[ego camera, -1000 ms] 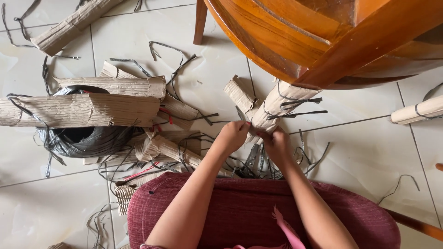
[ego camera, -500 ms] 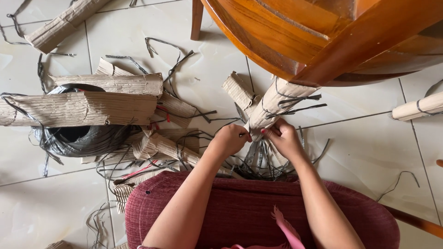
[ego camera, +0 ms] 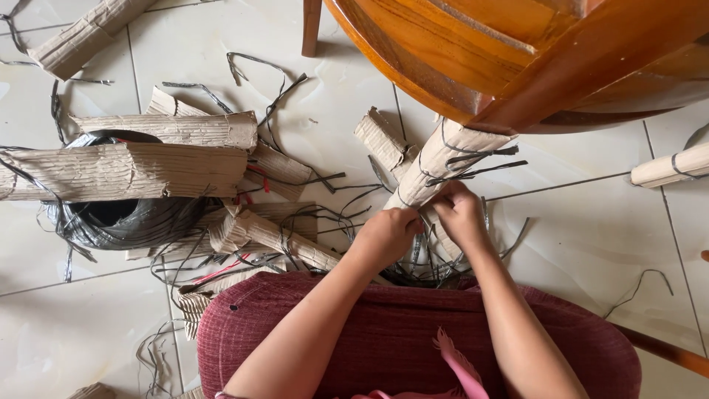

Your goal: Wrapping wooden chair legs with corrugated cardboard and securing them with plastic ties for protection during transport.

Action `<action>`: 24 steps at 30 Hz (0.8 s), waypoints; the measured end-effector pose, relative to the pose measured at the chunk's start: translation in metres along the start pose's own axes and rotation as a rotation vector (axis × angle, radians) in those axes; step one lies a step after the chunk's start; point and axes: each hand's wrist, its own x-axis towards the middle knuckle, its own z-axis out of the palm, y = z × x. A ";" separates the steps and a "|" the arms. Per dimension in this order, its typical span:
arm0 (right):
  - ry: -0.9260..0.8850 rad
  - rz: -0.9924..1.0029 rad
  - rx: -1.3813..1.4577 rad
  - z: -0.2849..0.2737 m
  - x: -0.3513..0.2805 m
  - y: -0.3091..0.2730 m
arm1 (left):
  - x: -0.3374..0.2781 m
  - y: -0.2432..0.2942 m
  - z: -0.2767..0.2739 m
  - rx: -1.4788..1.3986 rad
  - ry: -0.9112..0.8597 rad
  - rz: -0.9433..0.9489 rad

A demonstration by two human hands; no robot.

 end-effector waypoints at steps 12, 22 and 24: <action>-0.020 -0.276 -0.360 -0.044 -0.060 -0.047 | 0.016 -0.012 0.026 -0.851 0.165 -0.213; 0.028 -0.393 -0.414 -0.019 -0.076 -0.043 | 0.024 -0.017 0.037 -1.178 0.154 -0.286; 0.000 -0.348 -0.274 -0.019 -0.079 -0.054 | 0.028 -0.022 0.045 -1.174 0.195 -0.306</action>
